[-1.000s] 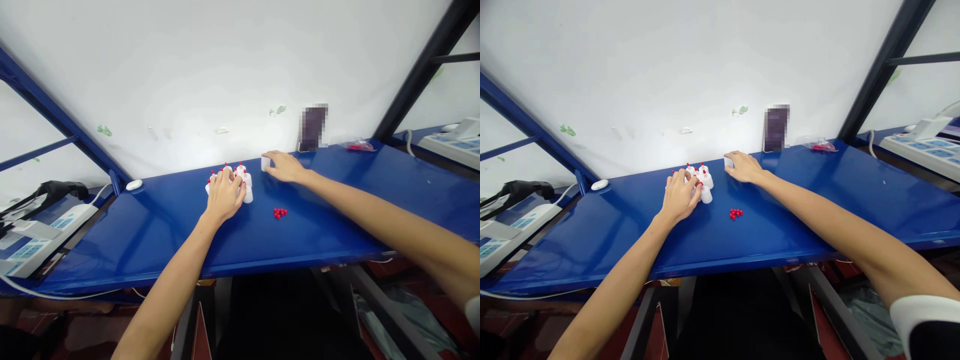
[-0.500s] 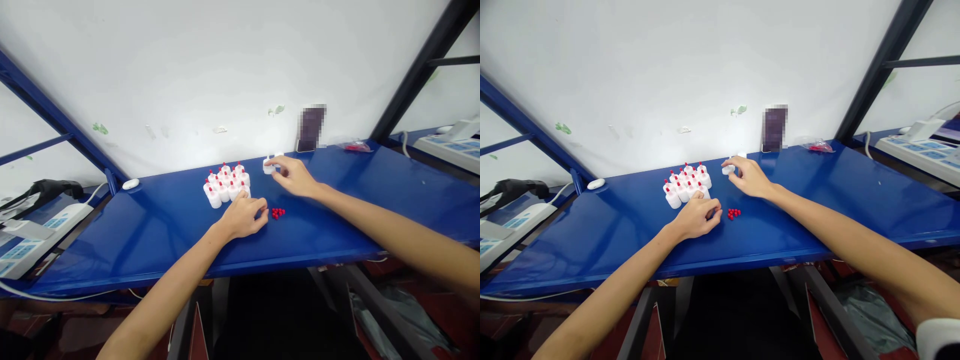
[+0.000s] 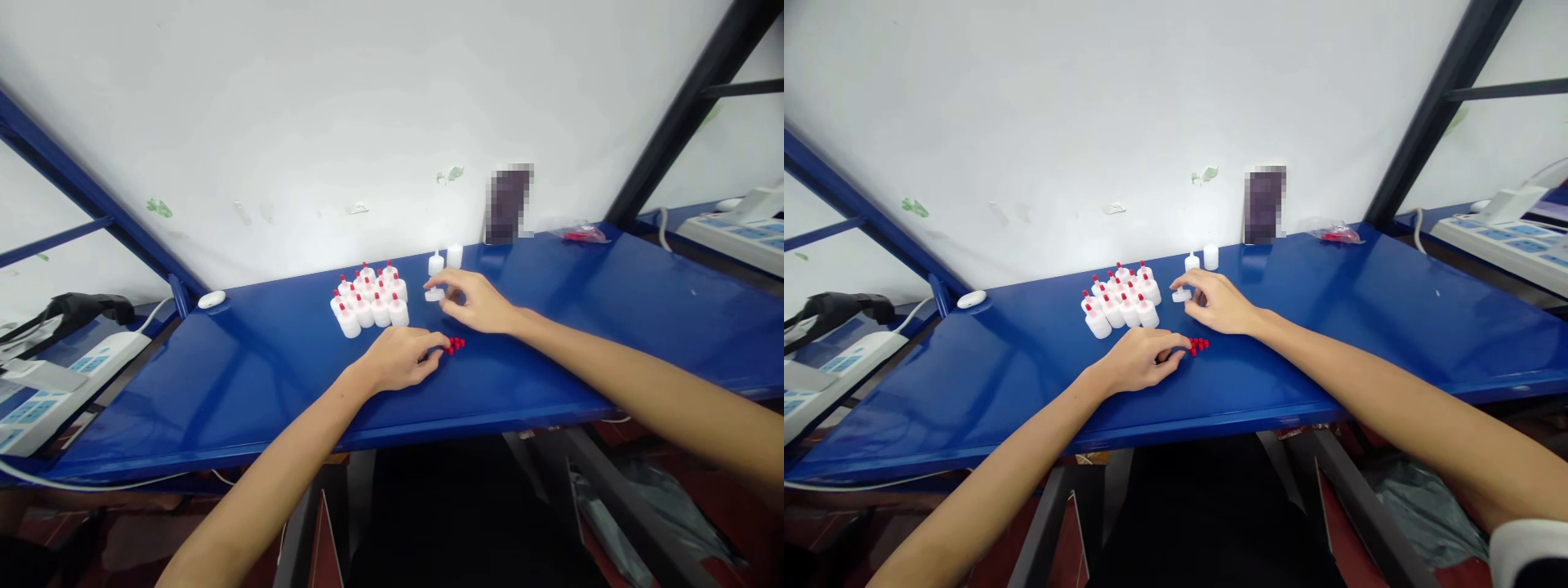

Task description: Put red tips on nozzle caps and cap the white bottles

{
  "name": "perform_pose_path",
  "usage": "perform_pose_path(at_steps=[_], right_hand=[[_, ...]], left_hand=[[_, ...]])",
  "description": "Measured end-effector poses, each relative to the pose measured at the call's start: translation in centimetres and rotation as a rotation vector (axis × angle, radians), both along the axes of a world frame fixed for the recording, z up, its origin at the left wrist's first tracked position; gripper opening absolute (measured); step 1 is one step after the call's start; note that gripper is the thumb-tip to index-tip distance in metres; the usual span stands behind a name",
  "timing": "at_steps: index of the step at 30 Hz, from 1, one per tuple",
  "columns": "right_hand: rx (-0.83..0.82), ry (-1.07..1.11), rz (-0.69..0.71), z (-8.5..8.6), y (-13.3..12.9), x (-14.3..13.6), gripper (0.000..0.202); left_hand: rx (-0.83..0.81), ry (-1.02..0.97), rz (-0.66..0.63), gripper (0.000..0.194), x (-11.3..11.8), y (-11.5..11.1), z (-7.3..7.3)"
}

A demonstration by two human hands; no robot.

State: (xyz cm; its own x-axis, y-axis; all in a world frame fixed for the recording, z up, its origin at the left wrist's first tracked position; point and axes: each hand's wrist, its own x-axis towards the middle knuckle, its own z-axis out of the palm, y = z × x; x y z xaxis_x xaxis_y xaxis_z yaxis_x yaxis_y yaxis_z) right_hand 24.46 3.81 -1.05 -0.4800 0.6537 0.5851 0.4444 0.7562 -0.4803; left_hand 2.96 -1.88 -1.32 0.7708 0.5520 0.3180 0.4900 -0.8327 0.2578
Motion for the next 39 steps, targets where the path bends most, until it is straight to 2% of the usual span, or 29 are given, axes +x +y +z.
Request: perform_pose_path(at_steps=[9,15,18,23,27,31,39], right_hand=[[0.002,-0.001,0.015,0.1,-0.2,-0.2,0.037],[0.007,-0.003,0.003,-0.1,-0.1,-0.2,0.034],[0.031,-0.005,0.004,-0.2,0.0,-0.2,0.029],[0.138,0.021,0.033,0.4,-0.7,-0.3,0.028],[0.203,0.010,0.078,0.9,-1.7,-0.7,0.027],[0.210,-0.014,0.094,1.0,-2.1,-0.8,0.025],[0.124,-0.056,0.040,1.0,-2.0,-0.7,0.026]], left_hand=[[-0.063,0.003,0.016,0.021,0.0,0.0,0.1],[-0.142,-0.006,0.030,0.012,-0.1,0.1,0.2],[-0.269,-0.136,0.063,0.012,-0.2,0.0,0.4],[-0.579,-0.504,0.093,0.021,-0.4,0.3,0.7],[-0.707,-0.590,0.134,0.023,-0.6,0.8,0.3],[-0.749,-0.554,0.146,0.025,-0.5,0.8,0.1],[-0.747,-0.559,0.128,0.026,-0.3,0.7,-0.1]])
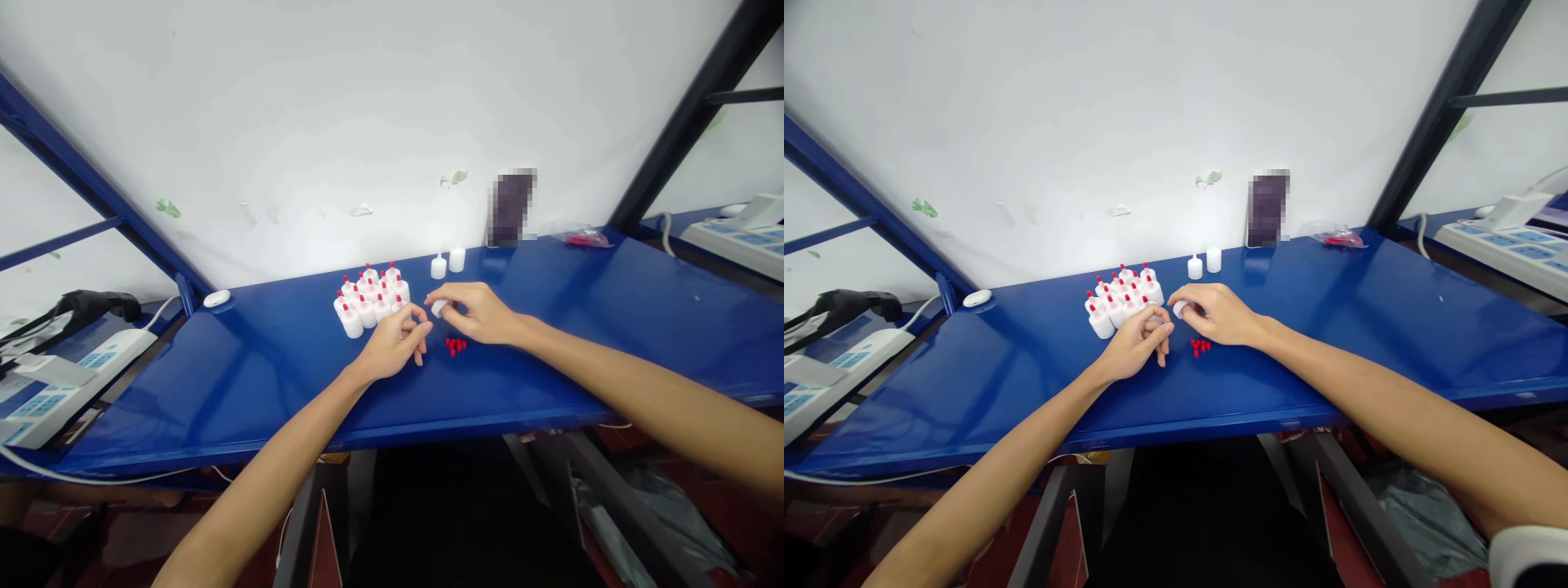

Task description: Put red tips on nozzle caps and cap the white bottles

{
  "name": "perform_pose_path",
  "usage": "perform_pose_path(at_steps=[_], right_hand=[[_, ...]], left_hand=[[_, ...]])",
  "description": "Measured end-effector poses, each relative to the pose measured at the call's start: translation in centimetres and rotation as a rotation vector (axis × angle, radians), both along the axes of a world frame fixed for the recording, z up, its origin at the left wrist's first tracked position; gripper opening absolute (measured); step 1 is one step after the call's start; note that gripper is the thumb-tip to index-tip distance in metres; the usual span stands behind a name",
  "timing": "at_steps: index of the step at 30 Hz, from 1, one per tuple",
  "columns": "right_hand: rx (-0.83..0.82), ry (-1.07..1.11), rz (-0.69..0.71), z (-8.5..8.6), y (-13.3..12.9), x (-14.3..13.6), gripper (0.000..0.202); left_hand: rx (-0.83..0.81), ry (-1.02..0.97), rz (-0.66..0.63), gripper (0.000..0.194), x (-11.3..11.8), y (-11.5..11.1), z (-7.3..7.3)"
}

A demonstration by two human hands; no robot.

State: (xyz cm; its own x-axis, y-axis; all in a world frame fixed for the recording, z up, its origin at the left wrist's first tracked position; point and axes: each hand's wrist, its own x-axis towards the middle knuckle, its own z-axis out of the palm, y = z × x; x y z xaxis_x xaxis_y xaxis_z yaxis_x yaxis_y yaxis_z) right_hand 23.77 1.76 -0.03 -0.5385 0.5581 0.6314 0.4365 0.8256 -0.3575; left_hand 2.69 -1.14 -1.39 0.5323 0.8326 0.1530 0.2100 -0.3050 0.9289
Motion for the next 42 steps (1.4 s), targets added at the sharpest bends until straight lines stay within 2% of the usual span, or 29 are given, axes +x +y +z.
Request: perform_pose_path(at_steps=[5,11,29,35,42], right_hand=[[-0.009,-0.019,-0.011,-0.2,0.2,0.0,0.026],[-0.021,-0.027,0.001,-0.2,0.3,0.0,0.025],[-0.054,-0.030,-0.017,-0.5,0.4,0.0,0.023],[-0.196,-0.026,-0.192,-0.6,2.6,-0.6,0.023],[-0.470,0.132,-0.282,-1.7,6.7,-2.2,0.016]], left_hand=[[0.092,-0.036,0.064,0.023,-0.3,0.9,-0.4],[0.199,0.042,0.086,0.022,-0.5,1.7,-0.6],[0.201,0.095,0.137,0.021,-0.5,1.9,-0.7],[0.231,0.124,0.106,0.021,-0.5,1.6,-0.6],[0.217,0.159,0.084,0.022,-0.5,2.2,-0.6]])
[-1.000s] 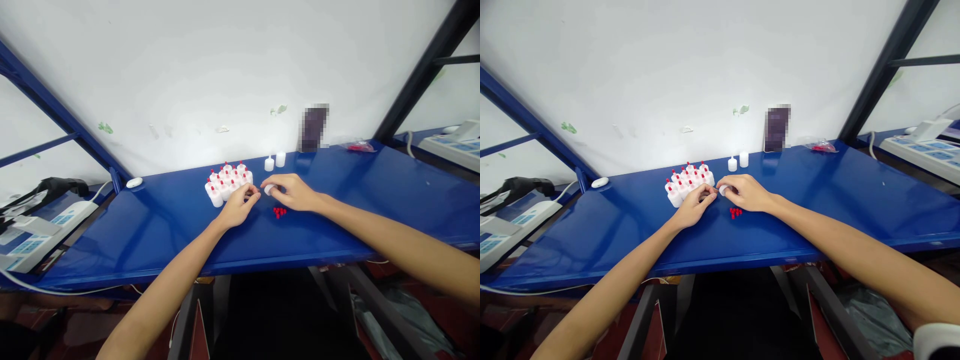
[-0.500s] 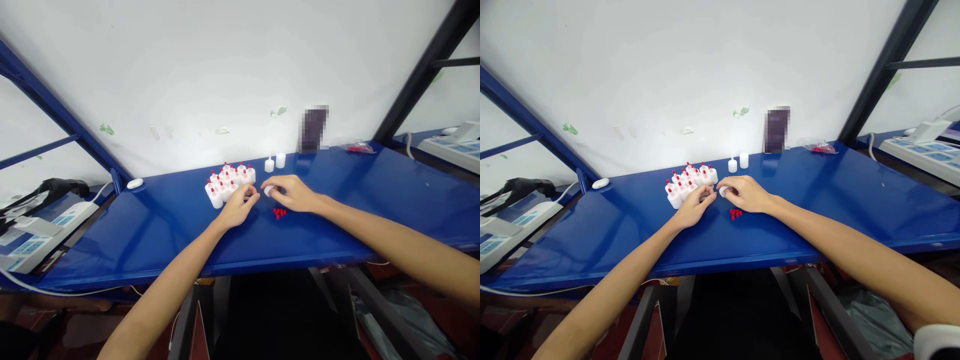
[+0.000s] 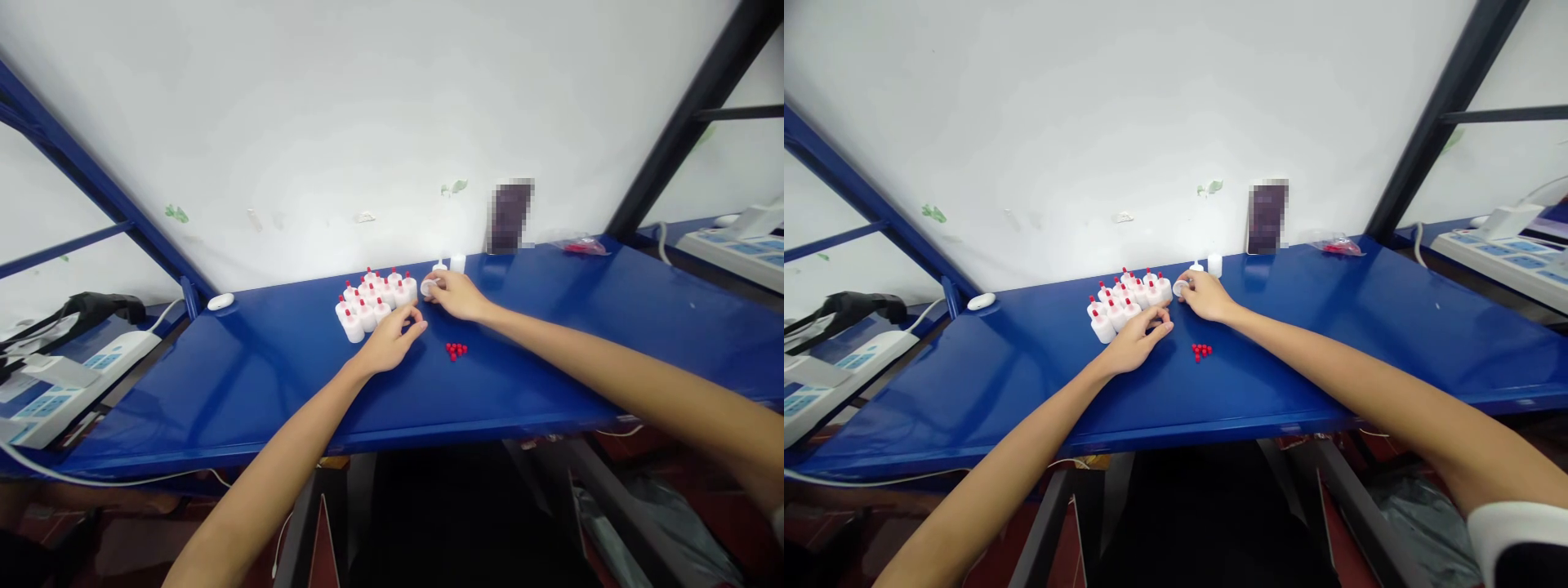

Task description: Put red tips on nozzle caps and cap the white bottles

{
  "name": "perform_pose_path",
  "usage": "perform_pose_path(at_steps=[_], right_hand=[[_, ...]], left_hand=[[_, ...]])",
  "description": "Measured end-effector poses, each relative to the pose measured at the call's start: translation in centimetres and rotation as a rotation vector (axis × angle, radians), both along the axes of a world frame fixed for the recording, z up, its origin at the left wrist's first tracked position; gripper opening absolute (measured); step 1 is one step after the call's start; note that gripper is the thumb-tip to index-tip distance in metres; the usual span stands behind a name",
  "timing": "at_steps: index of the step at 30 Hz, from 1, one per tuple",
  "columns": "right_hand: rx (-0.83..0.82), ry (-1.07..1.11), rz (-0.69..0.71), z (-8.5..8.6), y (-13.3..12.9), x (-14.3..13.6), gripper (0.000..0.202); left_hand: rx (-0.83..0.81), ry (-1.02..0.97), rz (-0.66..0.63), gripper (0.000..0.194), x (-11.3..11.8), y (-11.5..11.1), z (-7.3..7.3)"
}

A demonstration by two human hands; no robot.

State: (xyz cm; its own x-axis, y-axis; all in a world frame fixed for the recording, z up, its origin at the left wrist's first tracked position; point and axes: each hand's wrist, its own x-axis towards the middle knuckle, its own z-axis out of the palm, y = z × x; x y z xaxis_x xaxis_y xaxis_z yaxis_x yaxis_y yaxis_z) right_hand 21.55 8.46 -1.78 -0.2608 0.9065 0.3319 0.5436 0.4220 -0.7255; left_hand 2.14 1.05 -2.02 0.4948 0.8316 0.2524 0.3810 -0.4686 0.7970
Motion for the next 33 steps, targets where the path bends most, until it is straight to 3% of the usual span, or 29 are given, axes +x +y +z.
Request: perform_pose_path(at_steps=[9,12,17,23,33], right_hand=[[-0.116,0.165,0.057,-0.4,1.9,-2.0,0.014],[-0.089,0.211,0.064,0.0,0.6,-1.0,0.016],[-0.054,0.350,0.190,1.6,-3.3,0.7,0.015],[-0.125,0.404,0.394,2.6,-7.2,0.9,0.008],[-0.149,0.373,0.501,2.3,-7.7,0.1,0.003]], left_hand=[[-0.149,-0.216,0.033,0.026,-0.4,1.2,-0.5],[-0.200,-0.270,0.003,0.025,-0.2,0.9,-0.3],[-0.321,-0.374,-0.110,0.034,0.2,-0.1,0.6],[-0.493,-0.460,-0.094,0.042,0.2,-0.5,0.4],[-0.424,-0.499,-0.070,0.040,0.4,-0.3,0.1]])
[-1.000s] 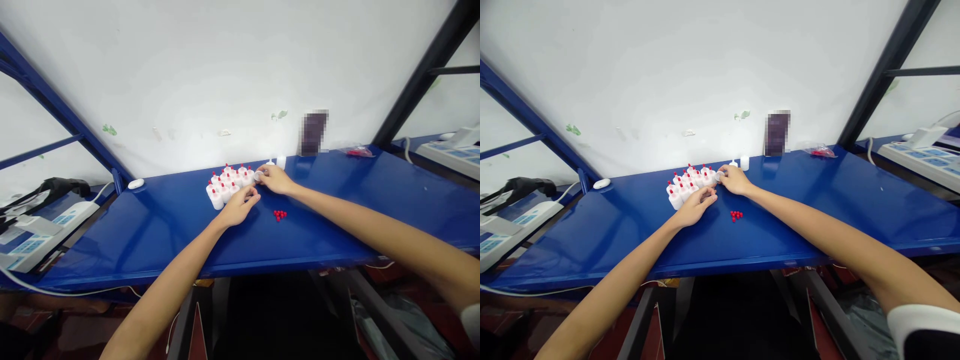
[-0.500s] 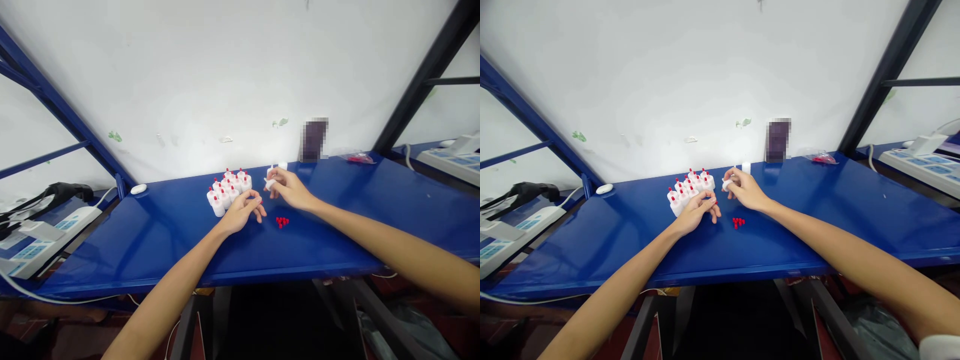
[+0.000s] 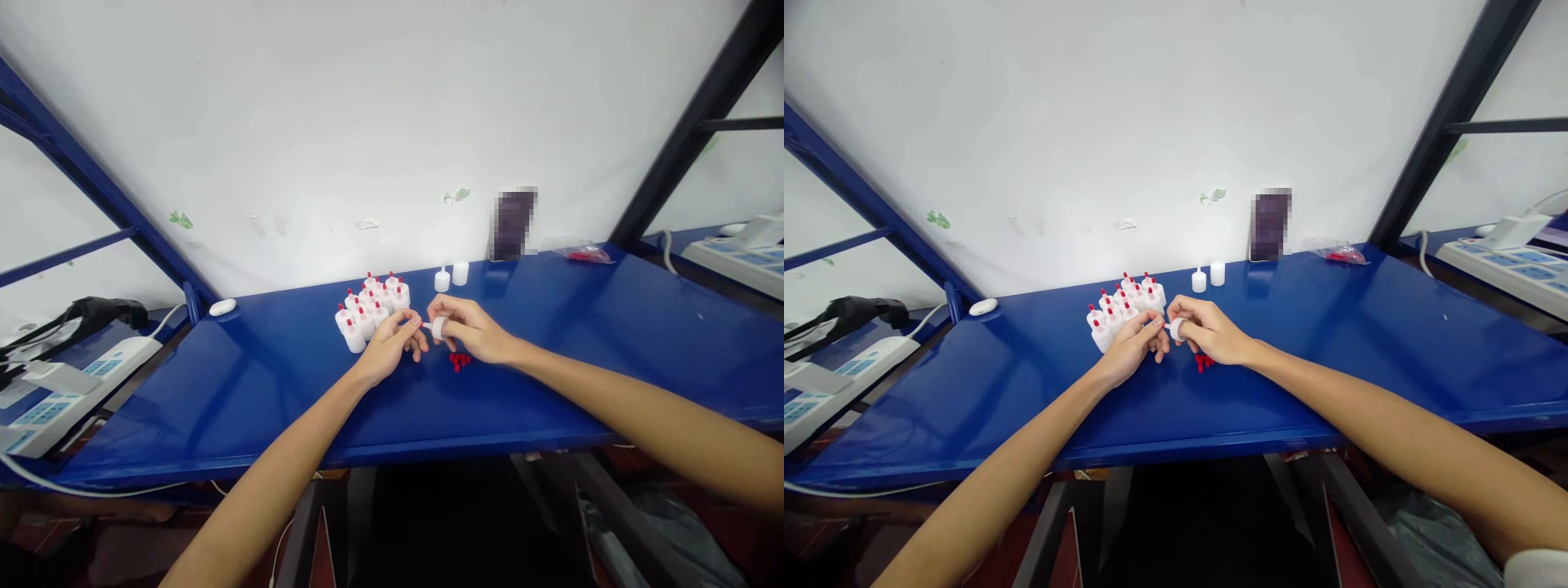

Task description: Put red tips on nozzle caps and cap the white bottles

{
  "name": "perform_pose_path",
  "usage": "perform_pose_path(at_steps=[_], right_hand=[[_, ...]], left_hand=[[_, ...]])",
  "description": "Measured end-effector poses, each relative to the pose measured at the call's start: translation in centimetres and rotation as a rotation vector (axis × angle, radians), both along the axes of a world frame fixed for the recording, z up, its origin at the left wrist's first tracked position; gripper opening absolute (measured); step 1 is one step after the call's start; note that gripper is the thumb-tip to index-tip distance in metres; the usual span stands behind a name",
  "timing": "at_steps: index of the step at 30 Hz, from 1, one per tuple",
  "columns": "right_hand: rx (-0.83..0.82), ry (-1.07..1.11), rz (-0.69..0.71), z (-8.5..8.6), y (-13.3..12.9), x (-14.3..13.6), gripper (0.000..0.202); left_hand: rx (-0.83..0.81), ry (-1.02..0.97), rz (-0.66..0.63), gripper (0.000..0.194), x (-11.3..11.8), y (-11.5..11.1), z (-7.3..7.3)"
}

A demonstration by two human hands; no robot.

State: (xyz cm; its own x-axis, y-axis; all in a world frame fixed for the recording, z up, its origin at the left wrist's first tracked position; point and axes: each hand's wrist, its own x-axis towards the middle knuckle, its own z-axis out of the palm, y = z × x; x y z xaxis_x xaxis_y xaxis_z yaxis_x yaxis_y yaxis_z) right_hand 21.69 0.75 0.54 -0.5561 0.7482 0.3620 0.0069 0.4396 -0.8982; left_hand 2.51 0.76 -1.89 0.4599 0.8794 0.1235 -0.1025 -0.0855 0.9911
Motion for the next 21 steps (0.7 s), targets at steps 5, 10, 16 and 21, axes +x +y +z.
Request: perform_pose_path(at_steps=[5,10,16,21], right_hand=[[0.090,-0.065,-0.010,-0.3,0.2,0.2,0.004],[0.339,-0.204,-0.168,-0.5,0.2,0.4,0.011],[0.397,-0.245,-0.211,-0.4,0.2,0.3,0.017],[0.383,-0.244,-0.209,-0.5,0.2,0.1,0.020]], left_hand=[[0.075,0.002,0.052,0.038,0.0,0.0,-0.2],[0.046,0.018,0.035,0.043,0.1,-0.2,0.2],[0.002,0.053,-0.023,0.055,0.3,-1.1,1.1],[0.029,0.158,0.012,0.053,0.1,-1.4,1.1]])
